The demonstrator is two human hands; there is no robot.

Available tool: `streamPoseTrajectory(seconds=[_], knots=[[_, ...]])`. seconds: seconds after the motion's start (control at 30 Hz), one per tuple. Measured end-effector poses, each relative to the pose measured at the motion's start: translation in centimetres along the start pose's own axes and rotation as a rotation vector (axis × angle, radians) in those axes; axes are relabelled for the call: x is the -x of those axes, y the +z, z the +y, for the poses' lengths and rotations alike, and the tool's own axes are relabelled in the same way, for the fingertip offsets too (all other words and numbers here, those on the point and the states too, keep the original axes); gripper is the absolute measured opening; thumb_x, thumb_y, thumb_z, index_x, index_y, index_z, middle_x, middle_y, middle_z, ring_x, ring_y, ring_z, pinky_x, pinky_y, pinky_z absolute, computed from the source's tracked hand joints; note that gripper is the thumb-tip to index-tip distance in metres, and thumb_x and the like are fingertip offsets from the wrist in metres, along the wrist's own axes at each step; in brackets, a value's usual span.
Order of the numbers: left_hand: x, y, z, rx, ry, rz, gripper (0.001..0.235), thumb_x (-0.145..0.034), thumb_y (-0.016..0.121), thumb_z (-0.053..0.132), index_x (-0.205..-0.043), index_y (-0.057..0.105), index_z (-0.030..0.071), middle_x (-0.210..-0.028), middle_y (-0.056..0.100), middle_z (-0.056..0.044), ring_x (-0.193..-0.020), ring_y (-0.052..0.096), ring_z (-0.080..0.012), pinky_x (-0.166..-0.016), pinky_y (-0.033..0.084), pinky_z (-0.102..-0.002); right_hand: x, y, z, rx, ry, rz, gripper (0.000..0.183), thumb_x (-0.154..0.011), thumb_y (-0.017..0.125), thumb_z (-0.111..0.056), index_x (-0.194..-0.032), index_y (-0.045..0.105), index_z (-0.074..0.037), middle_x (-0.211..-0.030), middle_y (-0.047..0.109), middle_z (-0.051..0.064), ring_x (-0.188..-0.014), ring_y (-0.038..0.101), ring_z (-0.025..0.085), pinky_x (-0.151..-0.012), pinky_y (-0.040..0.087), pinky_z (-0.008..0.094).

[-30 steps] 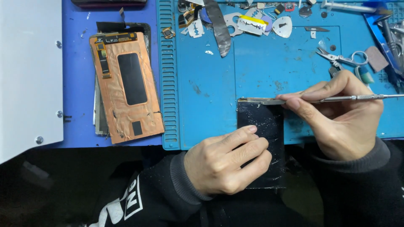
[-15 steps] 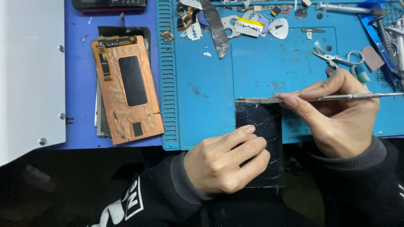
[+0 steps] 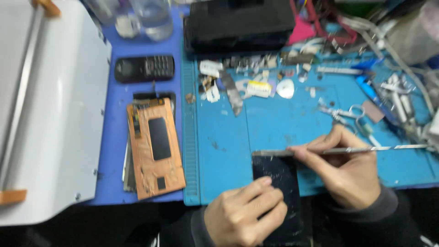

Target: Disassembling a smartphone screen using a metal pry tool on a workshop bench.

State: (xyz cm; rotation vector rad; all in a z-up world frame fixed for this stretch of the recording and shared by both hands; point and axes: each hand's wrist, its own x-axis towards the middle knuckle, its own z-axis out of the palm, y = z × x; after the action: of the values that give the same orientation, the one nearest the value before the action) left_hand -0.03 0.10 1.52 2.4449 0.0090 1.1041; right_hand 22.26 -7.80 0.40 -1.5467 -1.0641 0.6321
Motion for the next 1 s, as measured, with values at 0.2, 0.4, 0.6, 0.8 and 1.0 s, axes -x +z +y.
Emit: streamPoseTrajectory(seconds=[0.2,0.4,0.6,0.8,1.0], knots=[[1.2,2.2,-0.2,-0.037,-0.099,-0.085,0.007,-0.097,0.066,0.001,-0.093,0.064,0.006,-0.1,0.065,-0.006,-0.096,0.067,-0.0192,-0.1,0.061,-0.034,-0.6,-0.7,0.7,0.032,0.141,0.024,0.027,-0.072,0.087,0.002,-0.071,0.06,-0.001,-0.074,0.087,0.017,-0.07,0.089,0.024,-0.062,0.071,0.029],[0.6,1.9,0.0,0.005,-0.089,-0.045,0.007,-0.092,0.067,-0.002,-0.089,0.067,0.004,-0.097,0.066,-0.009,-0.089,0.067,-0.0195,-0.098,0.062,-0.038,-0.9,-0.6,0.3,0.062,0.182,0.012,0.024,-0.071,0.089,0.0,-0.069,0.065,0.001,-0.073,0.086,0.017,-0.066,0.088,0.024,-0.062,0.071,0.031],[0.8,2.2,-0.1,-0.004,-0.081,-0.033,0.008,-0.092,0.068,-0.003,-0.087,0.068,0.003,-0.097,0.069,-0.009,-0.088,0.067,-0.0198,-0.097,0.063,-0.038,-1.0,-0.3,0.3,0.04,0.142,-0.012,0.025,-0.072,0.088,-0.001,-0.07,0.064,0.0,-0.073,0.086,0.016,-0.064,0.087,0.022,-0.057,0.068,0.028],[0.9,2.3,-0.1,0.012,-0.091,-0.022,0.009,-0.093,0.067,-0.003,-0.086,0.068,0.003,-0.096,0.068,-0.009,-0.087,0.066,-0.0191,-0.096,0.063,-0.038,-1.0,-0.3,0.1,0.063,0.112,0.011,0.024,-0.071,0.088,-0.002,-0.072,0.064,-0.002,-0.074,0.088,0.016,-0.068,0.089,0.023,-0.061,0.072,0.029],[0.8,2.2,0.0,0.019,-0.106,-0.027,0.009,-0.092,0.067,-0.004,-0.086,0.068,0.003,-0.095,0.069,-0.009,-0.086,0.067,-0.019,-0.096,0.063,-0.038,-0.9,-0.7,0.6,0.032,0.124,0.016,0.025,-0.071,0.087,0.0,-0.073,0.062,-0.001,-0.077,0.089,0.017,-0.072,0.09,0.024,-0.064,0.072,0.03]])
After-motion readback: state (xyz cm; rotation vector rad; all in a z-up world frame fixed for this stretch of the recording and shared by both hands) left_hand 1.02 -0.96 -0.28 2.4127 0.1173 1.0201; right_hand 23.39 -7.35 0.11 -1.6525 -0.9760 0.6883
